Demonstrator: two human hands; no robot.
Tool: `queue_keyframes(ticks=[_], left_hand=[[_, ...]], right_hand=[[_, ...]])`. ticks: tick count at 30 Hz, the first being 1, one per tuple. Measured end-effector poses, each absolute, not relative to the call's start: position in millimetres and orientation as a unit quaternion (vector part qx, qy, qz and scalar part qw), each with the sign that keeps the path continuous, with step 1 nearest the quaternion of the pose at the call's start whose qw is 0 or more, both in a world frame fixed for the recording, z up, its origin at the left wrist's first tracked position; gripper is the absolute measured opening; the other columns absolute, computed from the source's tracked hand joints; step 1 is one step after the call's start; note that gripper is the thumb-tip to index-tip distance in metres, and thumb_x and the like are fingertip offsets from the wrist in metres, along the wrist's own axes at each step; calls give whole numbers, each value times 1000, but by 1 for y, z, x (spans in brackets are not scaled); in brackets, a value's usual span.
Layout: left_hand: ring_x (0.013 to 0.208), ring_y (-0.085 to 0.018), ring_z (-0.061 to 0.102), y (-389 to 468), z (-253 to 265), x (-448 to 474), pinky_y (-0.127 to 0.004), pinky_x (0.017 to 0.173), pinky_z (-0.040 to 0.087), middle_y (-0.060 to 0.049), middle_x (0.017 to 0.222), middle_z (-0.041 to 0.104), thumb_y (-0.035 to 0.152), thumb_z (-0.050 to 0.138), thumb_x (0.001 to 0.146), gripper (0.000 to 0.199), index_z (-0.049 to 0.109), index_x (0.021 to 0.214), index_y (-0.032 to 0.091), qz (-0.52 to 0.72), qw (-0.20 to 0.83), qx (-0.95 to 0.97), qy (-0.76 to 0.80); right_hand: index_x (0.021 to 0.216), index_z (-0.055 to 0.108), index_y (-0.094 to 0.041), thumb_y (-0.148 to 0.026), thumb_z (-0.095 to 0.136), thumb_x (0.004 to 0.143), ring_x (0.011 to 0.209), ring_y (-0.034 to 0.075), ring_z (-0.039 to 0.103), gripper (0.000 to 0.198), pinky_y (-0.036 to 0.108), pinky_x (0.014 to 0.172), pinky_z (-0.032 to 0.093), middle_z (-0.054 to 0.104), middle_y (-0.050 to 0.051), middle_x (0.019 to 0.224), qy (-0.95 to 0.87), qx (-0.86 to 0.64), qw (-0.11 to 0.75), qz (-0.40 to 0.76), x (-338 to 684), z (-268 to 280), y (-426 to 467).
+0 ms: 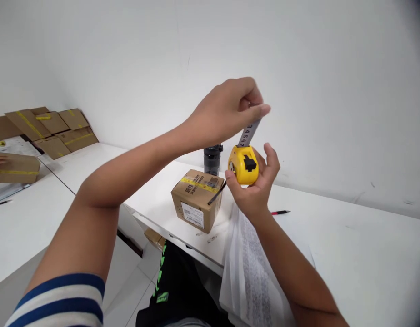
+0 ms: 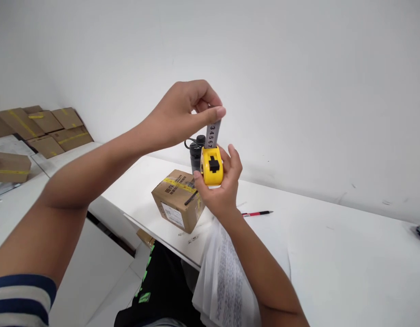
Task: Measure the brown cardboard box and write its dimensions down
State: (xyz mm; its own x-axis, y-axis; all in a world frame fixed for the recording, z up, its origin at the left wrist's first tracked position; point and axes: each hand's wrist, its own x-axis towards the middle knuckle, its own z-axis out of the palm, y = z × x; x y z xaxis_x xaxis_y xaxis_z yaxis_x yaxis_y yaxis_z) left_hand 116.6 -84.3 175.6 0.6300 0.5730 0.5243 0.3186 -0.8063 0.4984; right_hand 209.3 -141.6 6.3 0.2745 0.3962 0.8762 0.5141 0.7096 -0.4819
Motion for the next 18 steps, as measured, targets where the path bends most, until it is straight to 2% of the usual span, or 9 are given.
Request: queue_keyframes(ticks=[2,5,7,10,13,15,18], left_hand=[[91,-15,62,-80,170,109,-26,71,44,2,91,65,44,52,91,28,60,90,17,381,180,873,244],[81,-15,60,-74,153,91,-29,72,45,-2,80,63,43,60,88,28,56,86,15,362,237,854,290],[79,-15,59,-72,140,76,-33,75,46,-3,82,63,46,58,88,30,55,86,16,306,319,831,338],[83,-17,59,-77,123,61,-36,79,47,-4,88,62,51,62,84,35,55,87,16,229,450,781,367],[84,-18,60,-88,111,58,-36,80,48,-5,93,62,54,66,79,41,56,88,16,177,522,750,366],[85,-19,61,-93,102,60,-36,80,48,-6,95,62,60,59,82,45,57,90,16,165,509,762,364],[96,-24,61,-95,80,61,-39,86,47,-9,102,65,66,44,87,53,60,99,17,172,405,826,352]], right_hand=[[146,12,-27,-39,56,90,125,30,53,73,53,94,51,46,20,138,-603,-384,699,-18,224,12,-145],[141,24,-27,-42,65,85,122,30,57,71,54,97,49,58,16,129,-603,-374,704,-3,249,20,-149],[137,33,-27,-41,70,81,117,29,60,69,51,97,49,64,13,122,-621,-362,695,18,263,24,-153],[124,49,-26,-40,74,77,108,26,64,55,44,91,53,67,8,116,-653,-355,668,44,273,28,-158],[113,59,-26,-43,73,77,96,23,66,43,38,81,55,67,5,109,-666,-377,642,45,270,30,-161],[109,61,-26,-46,73,76,89,22,66,40,36,75,54,68,3,103,-683,-381,622,47,266,31,-162],[107,63,-26,-45,73,75,85,21,65,38,35,74,54,68,3,99,-690,-380,615,45,265,33,-165]])
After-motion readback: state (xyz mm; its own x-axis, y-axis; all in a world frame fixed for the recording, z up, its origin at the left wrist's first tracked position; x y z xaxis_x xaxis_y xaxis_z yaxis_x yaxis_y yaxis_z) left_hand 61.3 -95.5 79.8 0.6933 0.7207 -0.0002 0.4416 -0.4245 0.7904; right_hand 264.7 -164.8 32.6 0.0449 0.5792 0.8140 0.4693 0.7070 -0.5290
